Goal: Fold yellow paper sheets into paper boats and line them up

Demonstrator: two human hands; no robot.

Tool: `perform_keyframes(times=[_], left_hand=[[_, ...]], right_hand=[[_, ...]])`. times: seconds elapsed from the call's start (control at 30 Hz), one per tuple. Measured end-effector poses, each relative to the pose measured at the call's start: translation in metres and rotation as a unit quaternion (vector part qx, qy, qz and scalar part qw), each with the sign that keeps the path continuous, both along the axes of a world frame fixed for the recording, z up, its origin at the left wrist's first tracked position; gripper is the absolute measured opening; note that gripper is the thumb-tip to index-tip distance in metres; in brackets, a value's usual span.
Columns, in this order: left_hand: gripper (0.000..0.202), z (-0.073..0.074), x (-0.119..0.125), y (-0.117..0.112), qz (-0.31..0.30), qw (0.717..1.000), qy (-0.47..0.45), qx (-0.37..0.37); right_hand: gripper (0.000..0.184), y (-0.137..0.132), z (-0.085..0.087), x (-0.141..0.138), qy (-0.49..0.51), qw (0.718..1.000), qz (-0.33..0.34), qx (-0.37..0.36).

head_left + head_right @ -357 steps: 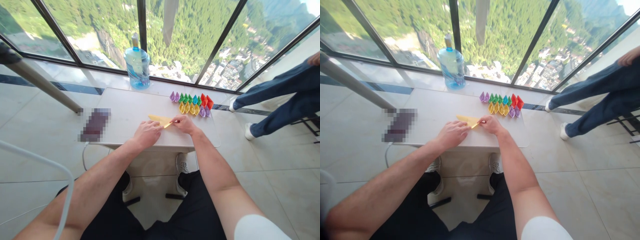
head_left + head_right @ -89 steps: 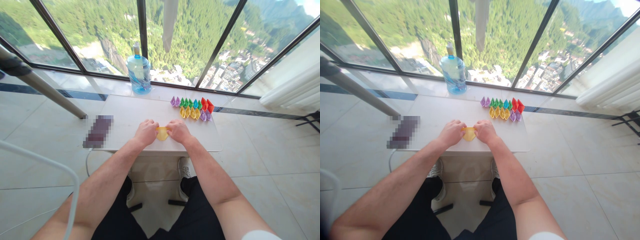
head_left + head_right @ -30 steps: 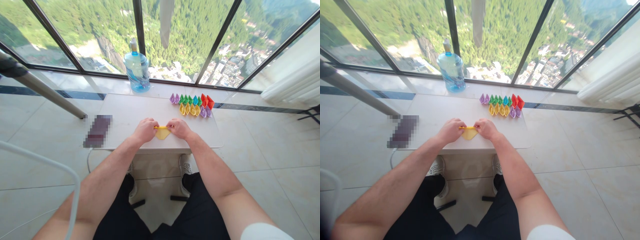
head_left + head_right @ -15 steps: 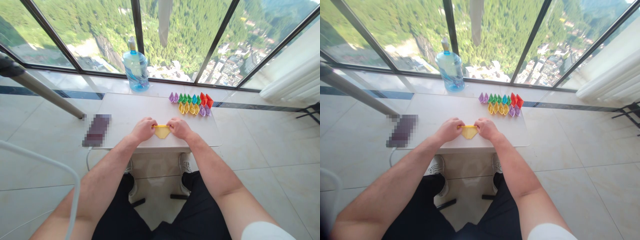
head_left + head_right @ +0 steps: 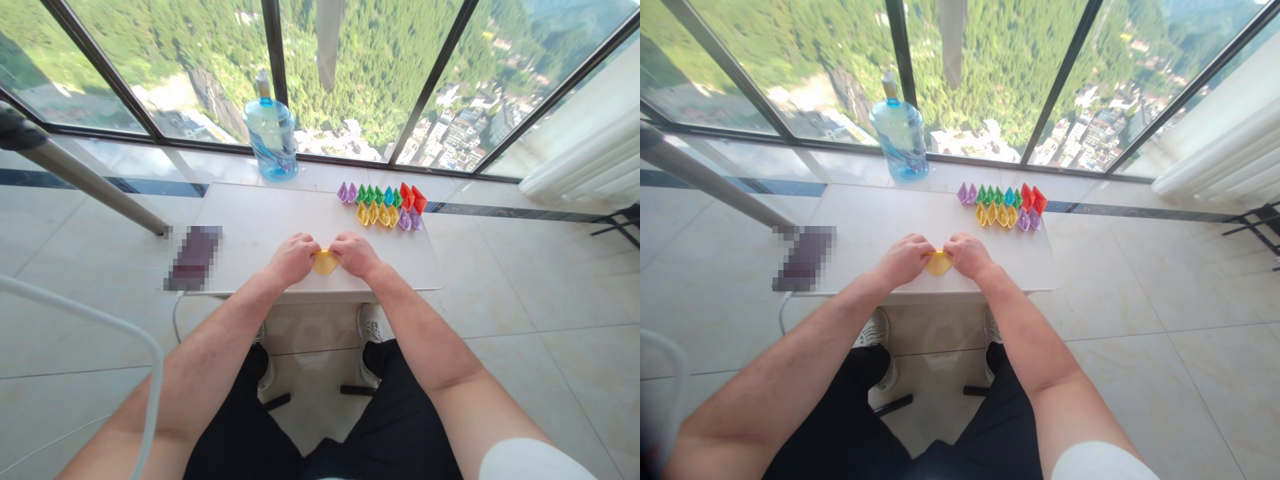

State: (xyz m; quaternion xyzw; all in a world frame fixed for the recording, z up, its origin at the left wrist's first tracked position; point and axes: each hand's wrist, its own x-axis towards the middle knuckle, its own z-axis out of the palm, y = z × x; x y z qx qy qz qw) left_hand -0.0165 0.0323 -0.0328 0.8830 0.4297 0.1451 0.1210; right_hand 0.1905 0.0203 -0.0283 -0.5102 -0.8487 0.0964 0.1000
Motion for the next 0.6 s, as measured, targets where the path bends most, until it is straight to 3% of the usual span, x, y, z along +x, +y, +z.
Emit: perform_keyframes(times=[0.4,0.6], left_hand=[[0.03,-0.004,0.001,-0.011,-0.012,0.997,0.049,0.056],[0.034,-0.008,0.001,-0.014,0.004,0.997,0.05,0.066]], right_hand=[[0.023,-0.014,0.003,-0.002,-0.111,0.993,-0.012,0.036],[0.026,-0.016,0.002,-0.002,-0.091,0.995,0.002,0.039]])
